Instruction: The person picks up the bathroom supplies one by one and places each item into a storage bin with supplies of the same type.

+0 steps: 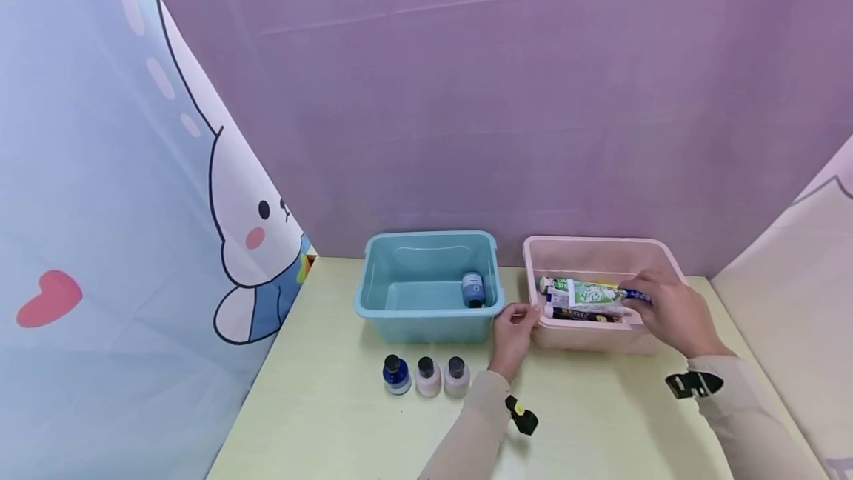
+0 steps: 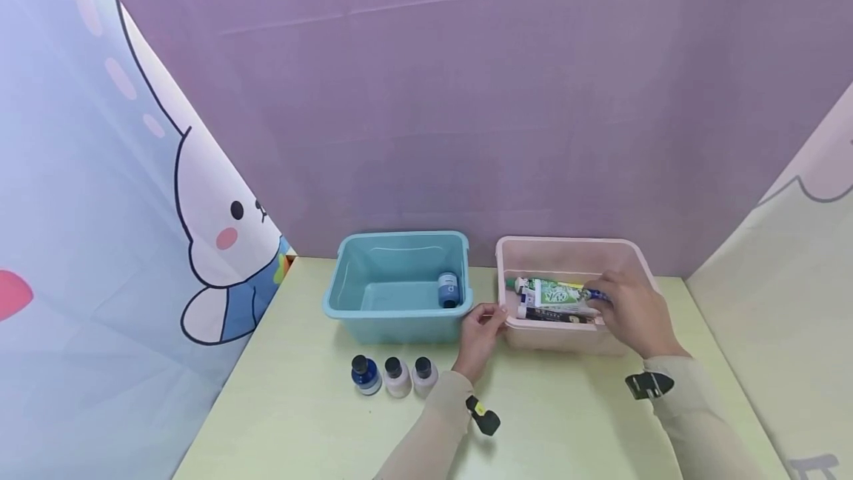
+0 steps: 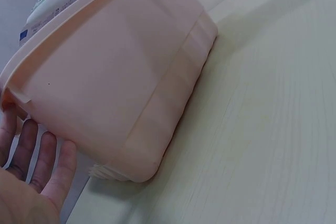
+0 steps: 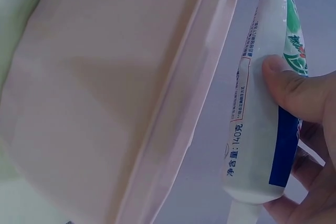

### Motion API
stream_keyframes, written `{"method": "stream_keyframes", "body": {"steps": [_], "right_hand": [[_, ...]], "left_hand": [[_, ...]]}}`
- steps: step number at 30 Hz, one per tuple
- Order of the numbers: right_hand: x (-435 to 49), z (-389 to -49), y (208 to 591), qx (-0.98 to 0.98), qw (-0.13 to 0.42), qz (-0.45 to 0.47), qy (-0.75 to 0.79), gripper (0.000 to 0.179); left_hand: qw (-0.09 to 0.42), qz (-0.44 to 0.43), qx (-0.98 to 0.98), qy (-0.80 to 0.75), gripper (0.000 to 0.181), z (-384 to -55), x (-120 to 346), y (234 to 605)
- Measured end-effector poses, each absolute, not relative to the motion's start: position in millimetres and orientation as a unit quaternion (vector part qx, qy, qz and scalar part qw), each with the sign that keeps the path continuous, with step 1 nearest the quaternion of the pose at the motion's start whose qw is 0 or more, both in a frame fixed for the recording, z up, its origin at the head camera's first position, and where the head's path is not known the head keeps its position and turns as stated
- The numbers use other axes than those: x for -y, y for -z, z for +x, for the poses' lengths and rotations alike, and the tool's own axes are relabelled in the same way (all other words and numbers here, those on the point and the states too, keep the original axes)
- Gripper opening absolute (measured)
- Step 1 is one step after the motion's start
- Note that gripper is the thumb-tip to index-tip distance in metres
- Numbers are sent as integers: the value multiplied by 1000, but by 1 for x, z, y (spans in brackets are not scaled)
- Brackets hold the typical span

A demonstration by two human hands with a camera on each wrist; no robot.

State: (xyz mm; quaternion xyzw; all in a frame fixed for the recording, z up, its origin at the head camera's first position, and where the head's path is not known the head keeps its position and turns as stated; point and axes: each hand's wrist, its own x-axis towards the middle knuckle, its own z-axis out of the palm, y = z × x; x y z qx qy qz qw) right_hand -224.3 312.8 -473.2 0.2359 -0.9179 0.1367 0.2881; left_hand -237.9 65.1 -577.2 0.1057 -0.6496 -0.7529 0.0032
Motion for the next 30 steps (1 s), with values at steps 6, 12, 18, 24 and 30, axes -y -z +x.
{"method": "stream_keyframes", "body": {"steps": [6, 12, 18, 24, 30], "right_hand": [[-313, -237, 472, 925, 271, 235, -130, 24], [-313, -246, 466, 937, 238, 219, -129, 23], [-314, -255, 459, 951, 196, 202, -126, 20], [-315, -264, 458, 956, 170, 200, -128, 18], [-314, -272, 458, 953, 177, 214, -126, 17]], "left_hand": [[-1, 107, 648, 754, 15, -237, -64, 576], [-3, 110, 652, 750, 15, -236, -64, 576], [5, 107, 644, 757, 13, -237, -65, 576], [4, 106, 647, 755, 13, -237, -65, 575], [5, 100, 643, 759, 13, -236, -64, 576]]}}
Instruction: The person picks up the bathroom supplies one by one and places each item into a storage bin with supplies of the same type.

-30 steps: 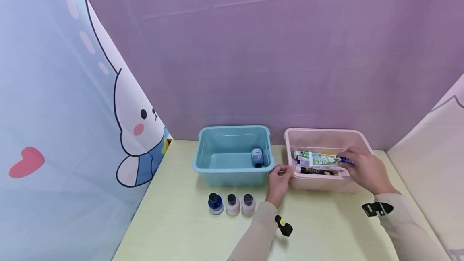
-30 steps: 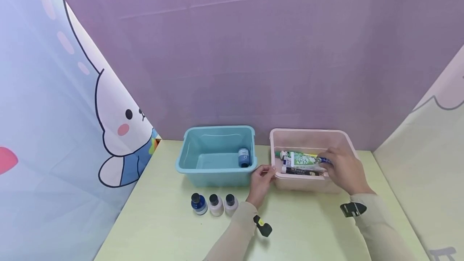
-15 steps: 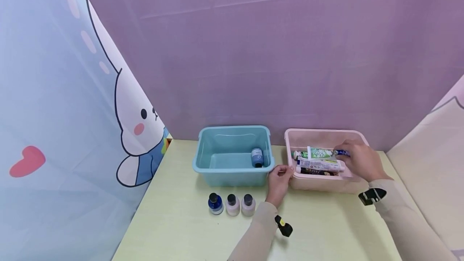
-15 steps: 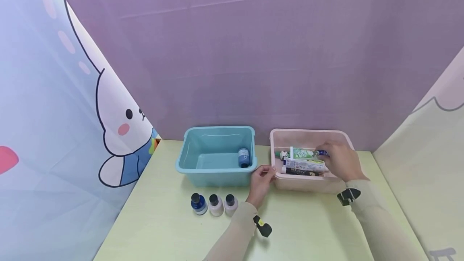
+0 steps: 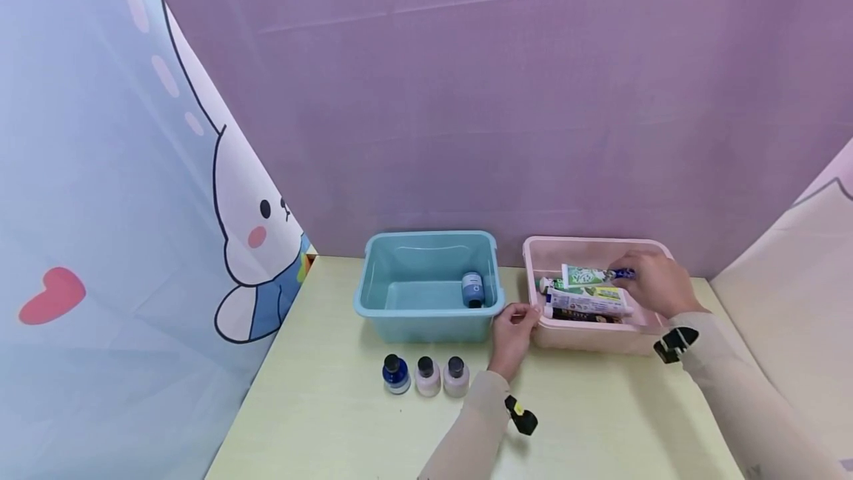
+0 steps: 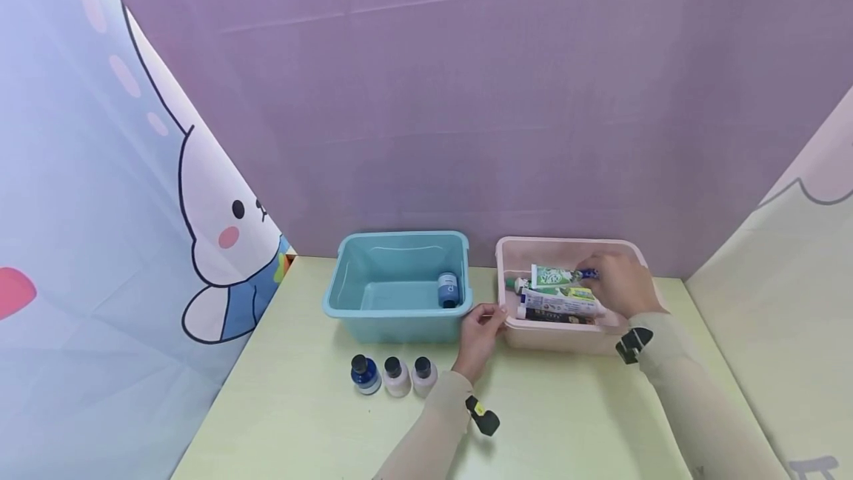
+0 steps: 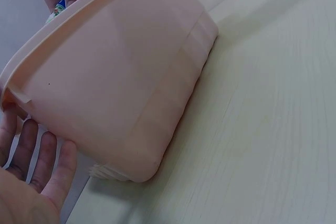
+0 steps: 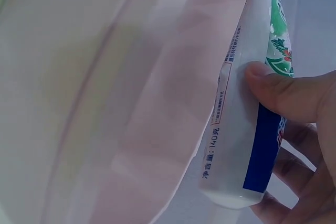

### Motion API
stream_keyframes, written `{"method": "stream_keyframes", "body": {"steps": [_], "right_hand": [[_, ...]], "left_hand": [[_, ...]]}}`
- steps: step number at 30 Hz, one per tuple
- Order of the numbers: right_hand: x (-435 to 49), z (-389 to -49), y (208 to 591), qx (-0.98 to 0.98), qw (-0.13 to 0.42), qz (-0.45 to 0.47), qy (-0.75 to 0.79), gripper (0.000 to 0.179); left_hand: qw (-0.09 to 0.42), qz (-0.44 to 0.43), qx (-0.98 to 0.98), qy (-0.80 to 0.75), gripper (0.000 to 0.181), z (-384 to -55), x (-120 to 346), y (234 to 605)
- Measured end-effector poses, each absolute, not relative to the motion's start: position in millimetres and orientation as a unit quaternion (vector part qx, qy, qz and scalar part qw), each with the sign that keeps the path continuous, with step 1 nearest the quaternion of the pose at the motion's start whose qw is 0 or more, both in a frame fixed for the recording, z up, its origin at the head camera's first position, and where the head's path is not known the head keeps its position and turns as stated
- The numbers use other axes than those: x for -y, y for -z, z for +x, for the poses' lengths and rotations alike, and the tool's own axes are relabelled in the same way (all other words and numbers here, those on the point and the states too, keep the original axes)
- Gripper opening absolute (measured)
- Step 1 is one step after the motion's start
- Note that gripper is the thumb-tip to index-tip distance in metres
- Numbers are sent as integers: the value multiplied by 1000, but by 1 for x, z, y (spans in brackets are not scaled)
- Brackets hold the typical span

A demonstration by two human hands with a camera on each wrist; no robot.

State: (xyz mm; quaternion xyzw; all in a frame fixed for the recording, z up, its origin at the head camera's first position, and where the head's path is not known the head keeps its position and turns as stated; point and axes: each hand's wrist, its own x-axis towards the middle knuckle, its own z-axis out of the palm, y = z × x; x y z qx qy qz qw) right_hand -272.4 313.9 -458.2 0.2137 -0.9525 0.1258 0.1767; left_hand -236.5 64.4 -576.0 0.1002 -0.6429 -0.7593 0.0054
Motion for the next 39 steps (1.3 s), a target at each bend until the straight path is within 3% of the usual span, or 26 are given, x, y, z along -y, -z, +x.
{"method": "stream_keyframes", "body": {"steps": [39], "right_hand": [[-313, -316, 466, 978, 23, 190, -87, 9]], "left_hand": [[2, 98, 641, 761, 12, -235, -65, 573]]}}
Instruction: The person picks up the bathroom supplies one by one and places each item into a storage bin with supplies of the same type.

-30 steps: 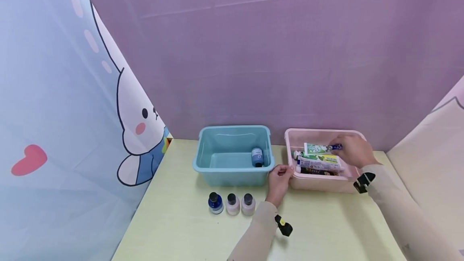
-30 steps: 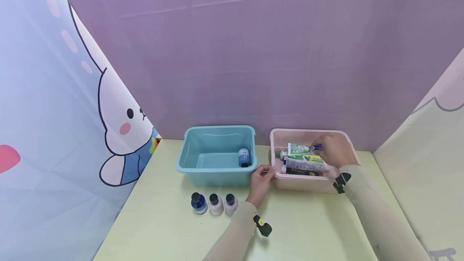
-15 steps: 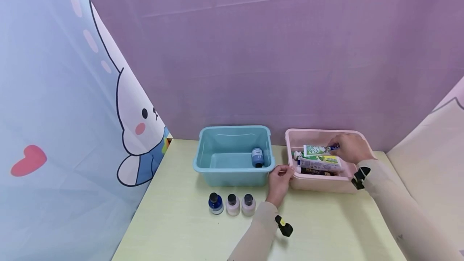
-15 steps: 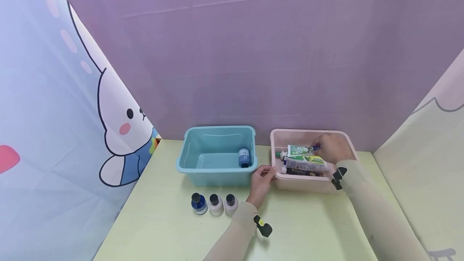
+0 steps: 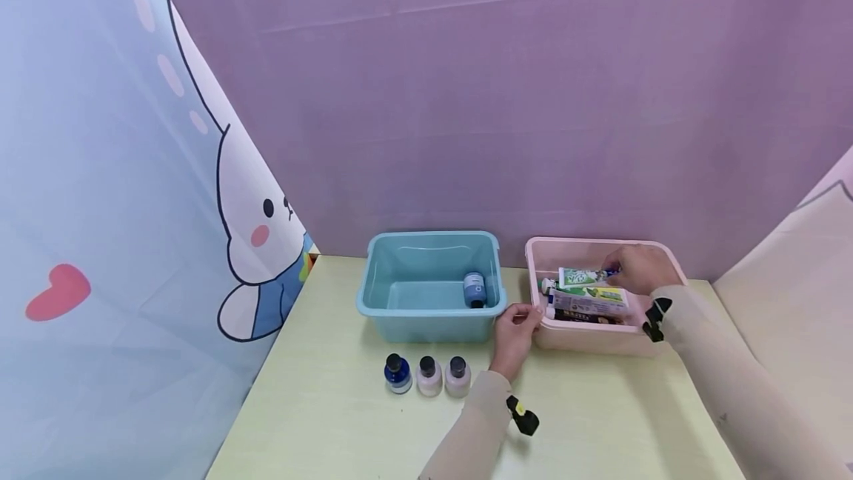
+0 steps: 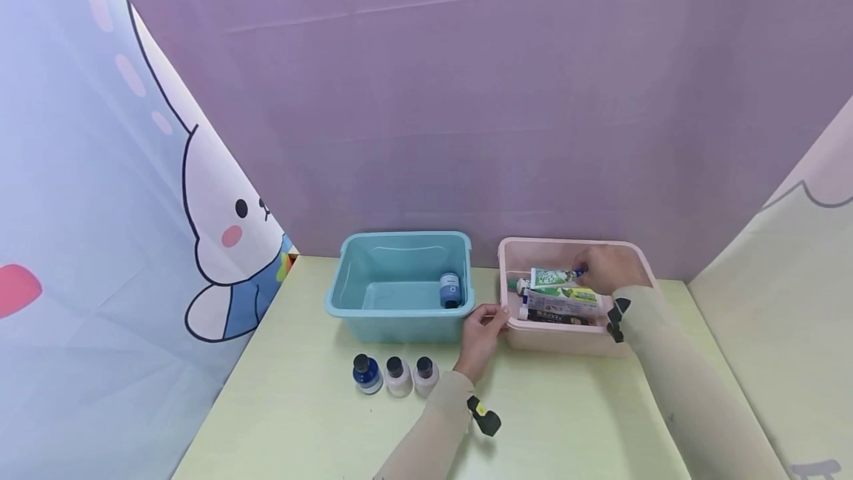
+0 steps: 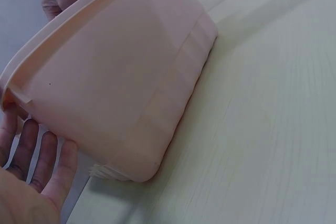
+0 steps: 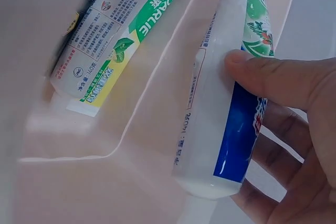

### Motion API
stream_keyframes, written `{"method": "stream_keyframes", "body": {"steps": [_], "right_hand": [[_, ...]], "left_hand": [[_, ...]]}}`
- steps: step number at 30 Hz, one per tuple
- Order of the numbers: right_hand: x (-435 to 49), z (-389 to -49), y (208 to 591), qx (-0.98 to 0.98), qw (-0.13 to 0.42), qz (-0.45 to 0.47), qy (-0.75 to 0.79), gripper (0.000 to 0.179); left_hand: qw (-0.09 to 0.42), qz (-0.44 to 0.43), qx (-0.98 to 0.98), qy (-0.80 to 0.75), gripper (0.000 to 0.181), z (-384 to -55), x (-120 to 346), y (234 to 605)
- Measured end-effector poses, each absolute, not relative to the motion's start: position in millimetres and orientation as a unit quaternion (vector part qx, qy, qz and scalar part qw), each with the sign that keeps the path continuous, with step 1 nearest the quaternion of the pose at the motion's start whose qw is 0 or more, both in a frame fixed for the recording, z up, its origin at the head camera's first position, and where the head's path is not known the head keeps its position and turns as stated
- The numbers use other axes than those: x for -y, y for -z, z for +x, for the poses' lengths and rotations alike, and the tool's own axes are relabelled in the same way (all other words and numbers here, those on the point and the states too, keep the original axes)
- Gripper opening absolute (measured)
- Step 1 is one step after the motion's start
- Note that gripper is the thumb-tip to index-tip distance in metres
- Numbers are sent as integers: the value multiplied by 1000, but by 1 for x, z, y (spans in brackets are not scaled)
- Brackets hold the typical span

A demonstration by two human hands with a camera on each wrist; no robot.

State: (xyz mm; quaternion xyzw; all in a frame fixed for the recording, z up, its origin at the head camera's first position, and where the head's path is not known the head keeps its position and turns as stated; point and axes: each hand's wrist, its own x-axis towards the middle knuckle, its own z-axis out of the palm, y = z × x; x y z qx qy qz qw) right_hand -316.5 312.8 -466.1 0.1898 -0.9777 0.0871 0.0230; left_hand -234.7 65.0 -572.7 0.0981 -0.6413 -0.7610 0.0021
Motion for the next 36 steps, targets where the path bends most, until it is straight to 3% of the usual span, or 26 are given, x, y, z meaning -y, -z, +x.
{"method": "stream_keyframes", "body": {"steps": [21, 36], "right_hand": [[-317, -331, 470, 980, -42, 179, -78, 8], [-321, -337, 473, 981, -43, 171, -86, 15]], "left_hand": [[2, 104, 646, 756, 13, -234, -65, 571], [-10, 116, 650, 751, 12, -234, -65, 571]]}}
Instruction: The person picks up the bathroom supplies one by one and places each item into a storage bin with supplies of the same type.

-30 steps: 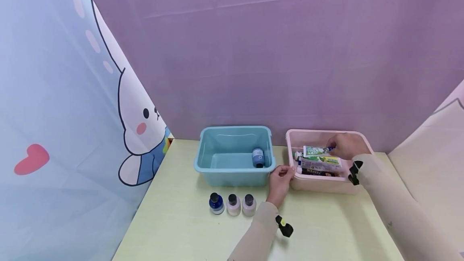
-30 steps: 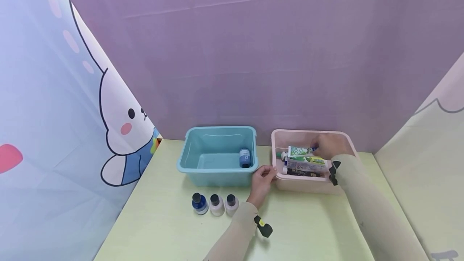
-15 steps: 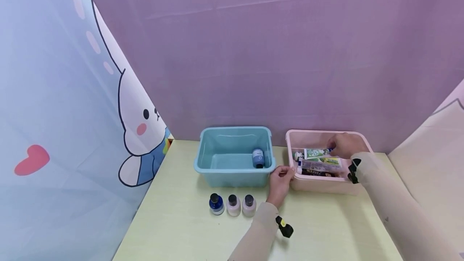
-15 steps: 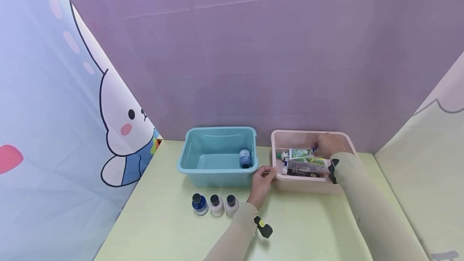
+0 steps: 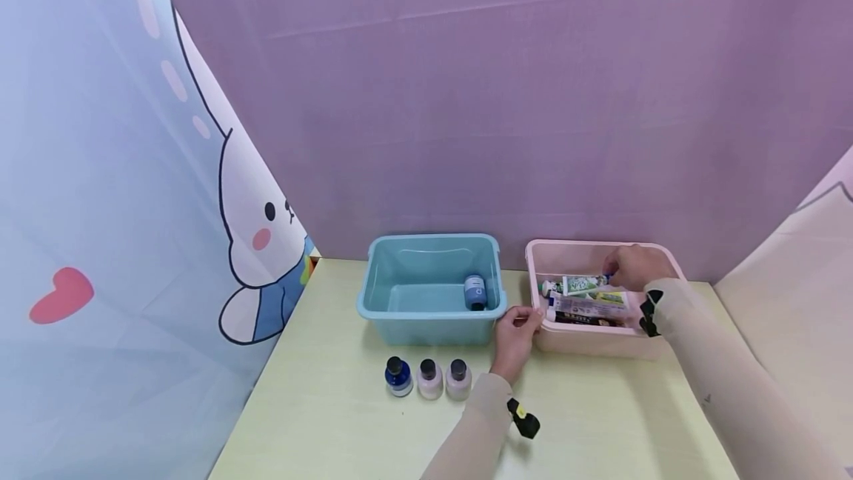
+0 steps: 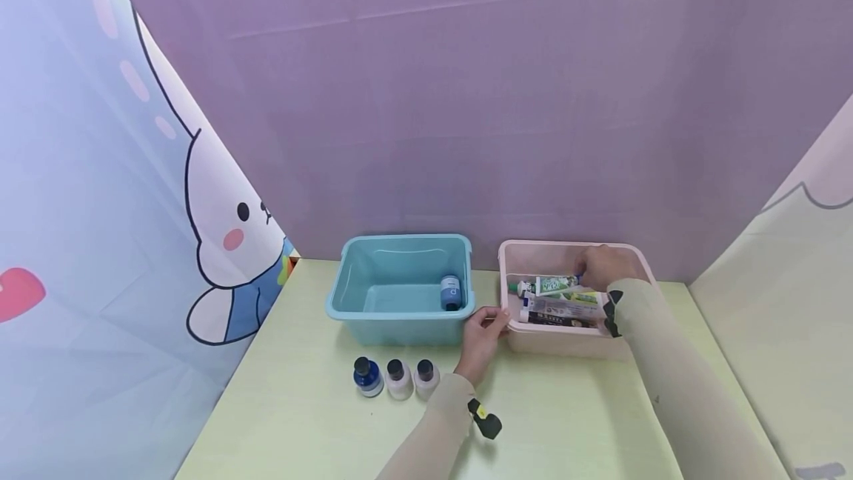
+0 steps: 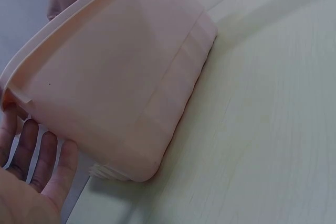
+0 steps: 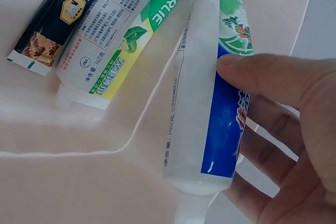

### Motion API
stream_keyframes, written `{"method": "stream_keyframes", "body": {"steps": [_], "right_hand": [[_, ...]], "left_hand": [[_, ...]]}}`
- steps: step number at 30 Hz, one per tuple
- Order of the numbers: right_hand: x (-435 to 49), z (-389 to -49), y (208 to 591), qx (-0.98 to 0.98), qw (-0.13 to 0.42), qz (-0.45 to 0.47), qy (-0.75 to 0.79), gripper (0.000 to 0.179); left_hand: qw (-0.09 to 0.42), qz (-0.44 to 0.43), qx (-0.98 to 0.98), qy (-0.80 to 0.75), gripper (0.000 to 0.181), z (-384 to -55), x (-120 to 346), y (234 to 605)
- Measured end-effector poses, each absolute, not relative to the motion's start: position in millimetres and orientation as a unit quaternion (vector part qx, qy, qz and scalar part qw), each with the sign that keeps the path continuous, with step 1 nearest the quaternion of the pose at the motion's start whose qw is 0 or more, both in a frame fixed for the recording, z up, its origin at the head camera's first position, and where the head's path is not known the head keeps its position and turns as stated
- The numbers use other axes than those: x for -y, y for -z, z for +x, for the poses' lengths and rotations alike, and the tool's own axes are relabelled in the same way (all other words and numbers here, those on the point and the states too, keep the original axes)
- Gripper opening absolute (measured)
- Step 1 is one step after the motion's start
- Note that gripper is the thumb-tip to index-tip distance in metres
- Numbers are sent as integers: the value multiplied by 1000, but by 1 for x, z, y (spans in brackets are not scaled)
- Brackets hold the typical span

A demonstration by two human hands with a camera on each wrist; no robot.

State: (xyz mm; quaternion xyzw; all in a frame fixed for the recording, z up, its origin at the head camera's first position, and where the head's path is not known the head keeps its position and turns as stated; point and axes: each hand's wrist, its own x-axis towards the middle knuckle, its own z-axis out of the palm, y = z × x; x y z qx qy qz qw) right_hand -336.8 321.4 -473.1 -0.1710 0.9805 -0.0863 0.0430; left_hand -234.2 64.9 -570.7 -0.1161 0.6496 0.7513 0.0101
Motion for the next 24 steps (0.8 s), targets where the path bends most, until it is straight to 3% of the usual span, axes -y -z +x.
{"method": "stream_keyframes", "body": {"steps": [15, 24], "right_hand": [[-315, -334, 462, -978, 40, -136, 156, 12], [-317, -327, 458, -972, 7, -158, 173, 7]], "left_hand": [[6, -107, -654, -748, 11, -233, -65, 570], [5, -105, -656, -747, 13, -233, -64, 571]]}}
